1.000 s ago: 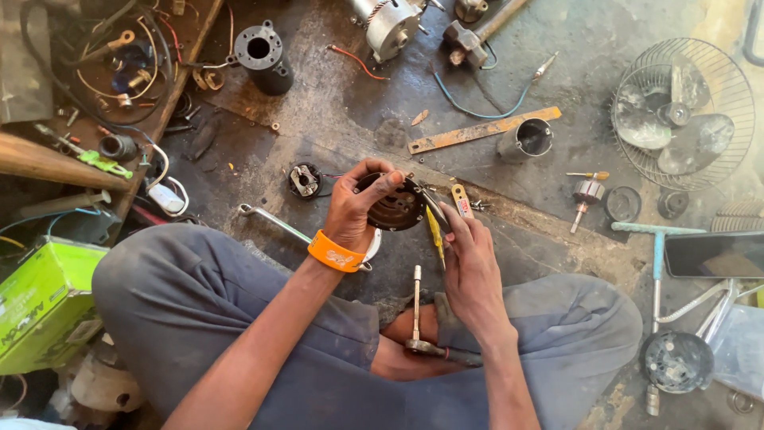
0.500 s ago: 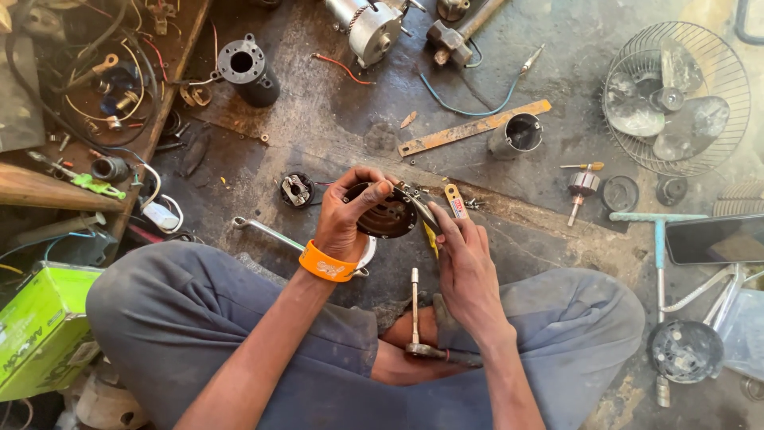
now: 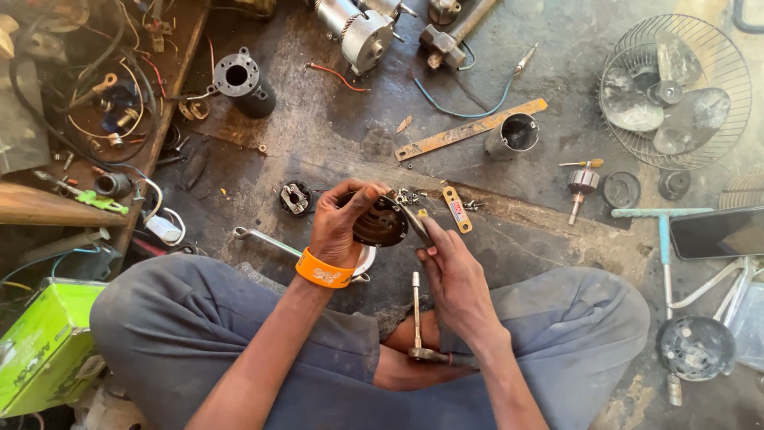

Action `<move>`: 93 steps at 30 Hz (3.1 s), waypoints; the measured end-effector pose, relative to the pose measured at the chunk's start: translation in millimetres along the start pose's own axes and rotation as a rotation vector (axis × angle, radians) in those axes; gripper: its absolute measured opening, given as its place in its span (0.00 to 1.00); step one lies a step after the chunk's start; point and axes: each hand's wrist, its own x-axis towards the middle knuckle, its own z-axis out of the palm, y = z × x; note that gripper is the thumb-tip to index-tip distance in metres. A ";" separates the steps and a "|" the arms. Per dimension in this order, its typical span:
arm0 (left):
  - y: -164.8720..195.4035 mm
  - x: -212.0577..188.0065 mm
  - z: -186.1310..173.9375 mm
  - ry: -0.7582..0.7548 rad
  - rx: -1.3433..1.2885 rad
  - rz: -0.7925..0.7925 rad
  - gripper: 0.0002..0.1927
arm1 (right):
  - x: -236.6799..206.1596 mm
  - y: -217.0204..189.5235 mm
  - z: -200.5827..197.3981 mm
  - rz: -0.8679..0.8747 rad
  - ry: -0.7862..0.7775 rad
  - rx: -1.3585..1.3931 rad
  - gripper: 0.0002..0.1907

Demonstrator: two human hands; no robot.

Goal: The person sits on the workshop floor repairing a small electric motor, holding the end cap and armature, unscrewing and prying components with a screwdriver, and tightening bolts using a socket wrench and pliers. They handle the motor housing, brushes, and small screws while reassembling the unit.

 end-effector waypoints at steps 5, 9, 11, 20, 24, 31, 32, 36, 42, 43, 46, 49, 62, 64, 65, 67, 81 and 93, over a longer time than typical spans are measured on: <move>1.9 0.0 1.0 -0.025 -0.022 0.031 0.10 | -3.2 -2.1 5.4 0.097 -0.009 0.079 0.25; 2.4 0.1 -0.2 -0.038 0.017 0.063 0.11 | -4.9 -4.3 6.0 0.105 -0.015 0.189 0.24; 1.9 0.3 -1.4 -0.038 0.018 0.060 0.11 | -4.8 -3.9 6.0 0.161 -0.038 0.216 0.24; 2.1 -0.5 3.9 -0.047 0.050 0.059 0.11 | -0.5 3.2 -5.2 0.184 -0.081 0.184 0.25; 2.4 -1.6 9.3 -0.039 0.083 0.053 0.09 | 0.9 11.4 -22.1 0.175 -0.117 0.158 0.28; 1.4 -1.6 15.5 -0.111 0.181 0.047 0.07 | 3.1 18.2 -32.5 0.071 -0.031 -0.066 0.29; 1.3 -1.3 16.3 -0.126 0.207 0.053 0.07 | 3.5 17.9 -32.2 0.055 -0.027 -0.063 0.29; 1.5 -2.7 20.2 -0.157 0.238 0.038 0.07 | 5.0 16.2 -31.7 0.006 -0.046 -0.069 0.29; 5.0 -6.4 28.8 -0.147 0.286 -0.075 0.12 | 5.5 16.0 -29.0 -0.003 -0.035 -0.088 0.29; 6.0 -6.6 29.8 -0.145 0.283 -0.093 0.12 | 5.7 16.0 -28.4 -0.001 -0.041 -0.095 0.29; 6.9 -6.3 31.8 -0.144 0.266 -0.136 0.12 | 6.3 15.4 -27.3 0.008 -0.049 -0.097 0.29; 6.9 -5.4 30.9 -0.157 0.259 -0.122 0.12 | 7.0 13.0 -26.8 0.041 -0.054 -0.028 0.29; -0.8 -3.4 27.6 -0.106 0.251 -0.075 0.11 | 8.2 1.4 -29.1 0.163 -0.126 0.150 0.30; -1.4 -3.4 27.6 -0.102 0.239 -0.050 0.12 | 8.8 -0.6 -28.0 0.206 -0.145 0.202 0.30; -1.9 -4.0 27.8 -0.099 0.229 -0.036 0.12 | 9.1 -1.4 -27.8 0.231 -0.155 0.209 0.31; -3.2 -5.1 28.6 -0.098 0.215 -0.024 0.13 | 9.2 -2.1 -28.4 0.243 -0.166 0.229 0.31; -11.8 -6.6 35.8 -0.050 0.219 0.014 0.11 | 6.8 7.1 -20.9 0.117 0.001 0.103 0.29; -17.7 -4.7 35.7 0.021 0.203 0.028 0.11 | 4.8 9.9 -9.8 0.072 0.123 -0.009 0.30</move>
